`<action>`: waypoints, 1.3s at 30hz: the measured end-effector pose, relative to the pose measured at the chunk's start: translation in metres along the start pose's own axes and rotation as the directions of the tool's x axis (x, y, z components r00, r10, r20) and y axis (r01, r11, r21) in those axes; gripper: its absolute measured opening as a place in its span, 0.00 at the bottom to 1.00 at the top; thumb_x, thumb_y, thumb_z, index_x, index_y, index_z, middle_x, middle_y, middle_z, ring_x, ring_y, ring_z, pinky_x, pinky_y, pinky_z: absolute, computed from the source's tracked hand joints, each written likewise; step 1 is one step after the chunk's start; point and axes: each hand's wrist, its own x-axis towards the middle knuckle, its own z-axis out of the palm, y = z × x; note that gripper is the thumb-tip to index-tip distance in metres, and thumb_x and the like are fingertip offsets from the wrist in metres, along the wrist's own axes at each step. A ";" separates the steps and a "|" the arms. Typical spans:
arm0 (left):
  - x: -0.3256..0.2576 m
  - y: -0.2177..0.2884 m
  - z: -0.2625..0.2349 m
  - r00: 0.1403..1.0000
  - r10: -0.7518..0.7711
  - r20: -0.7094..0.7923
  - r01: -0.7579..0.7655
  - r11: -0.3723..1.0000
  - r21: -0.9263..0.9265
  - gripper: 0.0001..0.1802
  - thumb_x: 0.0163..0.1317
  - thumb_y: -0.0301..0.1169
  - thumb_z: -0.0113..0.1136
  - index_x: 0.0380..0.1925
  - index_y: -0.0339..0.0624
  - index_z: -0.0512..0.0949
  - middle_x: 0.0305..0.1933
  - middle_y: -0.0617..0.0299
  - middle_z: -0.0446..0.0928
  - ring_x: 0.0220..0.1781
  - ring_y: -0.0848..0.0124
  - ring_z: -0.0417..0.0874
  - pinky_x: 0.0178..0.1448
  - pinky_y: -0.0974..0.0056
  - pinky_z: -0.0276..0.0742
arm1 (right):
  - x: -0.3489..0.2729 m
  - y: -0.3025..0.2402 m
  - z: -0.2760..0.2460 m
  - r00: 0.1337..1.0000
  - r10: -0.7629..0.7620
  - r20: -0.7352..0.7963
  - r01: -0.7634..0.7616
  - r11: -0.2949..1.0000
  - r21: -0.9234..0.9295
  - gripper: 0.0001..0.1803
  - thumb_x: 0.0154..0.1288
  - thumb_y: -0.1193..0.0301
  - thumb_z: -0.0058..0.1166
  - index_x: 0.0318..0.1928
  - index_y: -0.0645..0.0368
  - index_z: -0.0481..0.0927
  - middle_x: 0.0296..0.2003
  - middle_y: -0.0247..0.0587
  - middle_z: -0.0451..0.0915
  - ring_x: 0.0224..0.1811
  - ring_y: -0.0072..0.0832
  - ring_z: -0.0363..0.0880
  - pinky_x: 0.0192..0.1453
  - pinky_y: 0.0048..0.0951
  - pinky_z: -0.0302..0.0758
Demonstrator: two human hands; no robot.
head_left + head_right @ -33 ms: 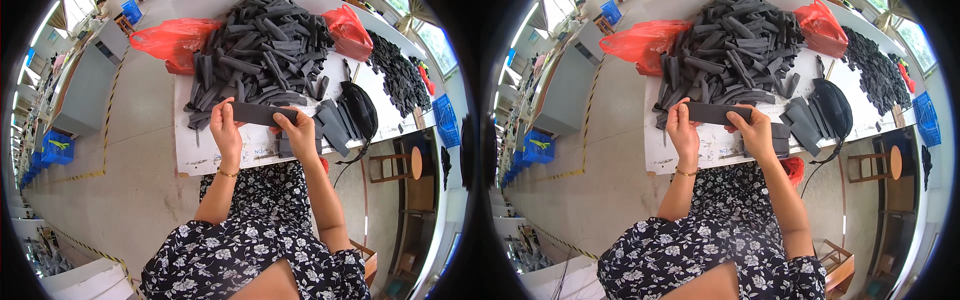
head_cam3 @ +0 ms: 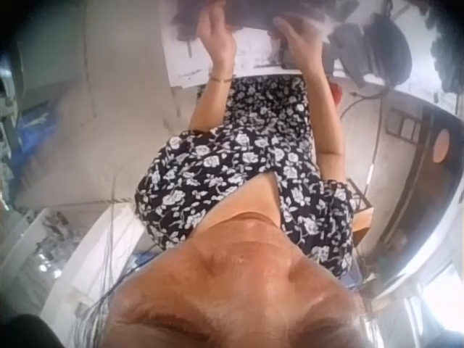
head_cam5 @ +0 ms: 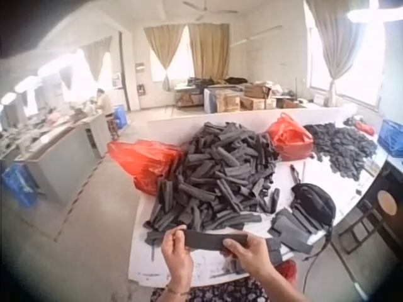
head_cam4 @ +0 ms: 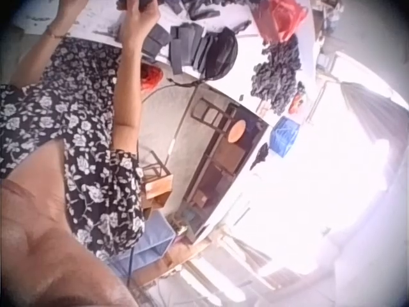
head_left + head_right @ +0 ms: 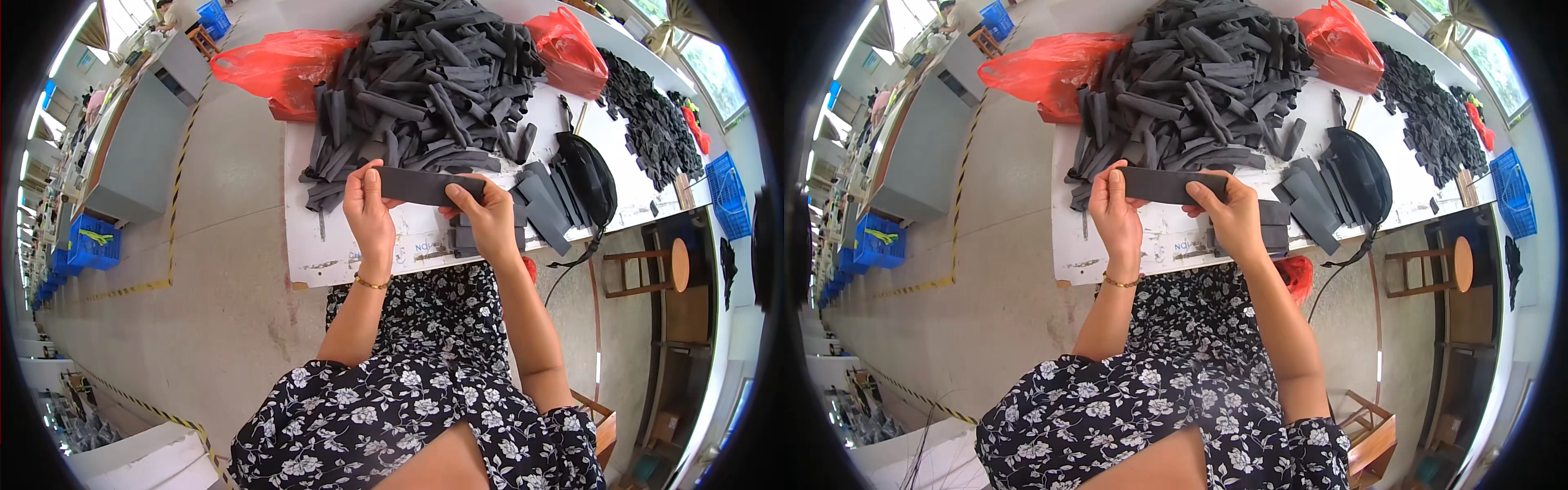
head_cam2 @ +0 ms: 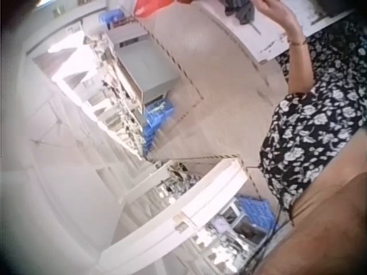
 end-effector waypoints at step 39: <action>0.023 -0.109 -0.030 0.911 0.401 -0.091 -0.240 0.699 0.674 0.12 0.59 0.35 0.67 0.32 0.39 0.77 0.31 0.64 0.75 0.30 0.75 0.73 0.37 0.69 0.72 | 0.006 0.089 -0.202 0.871 -0.265 -0.414 -0.175 0.620 -0.765 0.11 0.60 0.69 0.62 0.41 0.61 0.82 0.28 0.42 0.82 0.30 0.31 0.81 0.40 0.30 0.76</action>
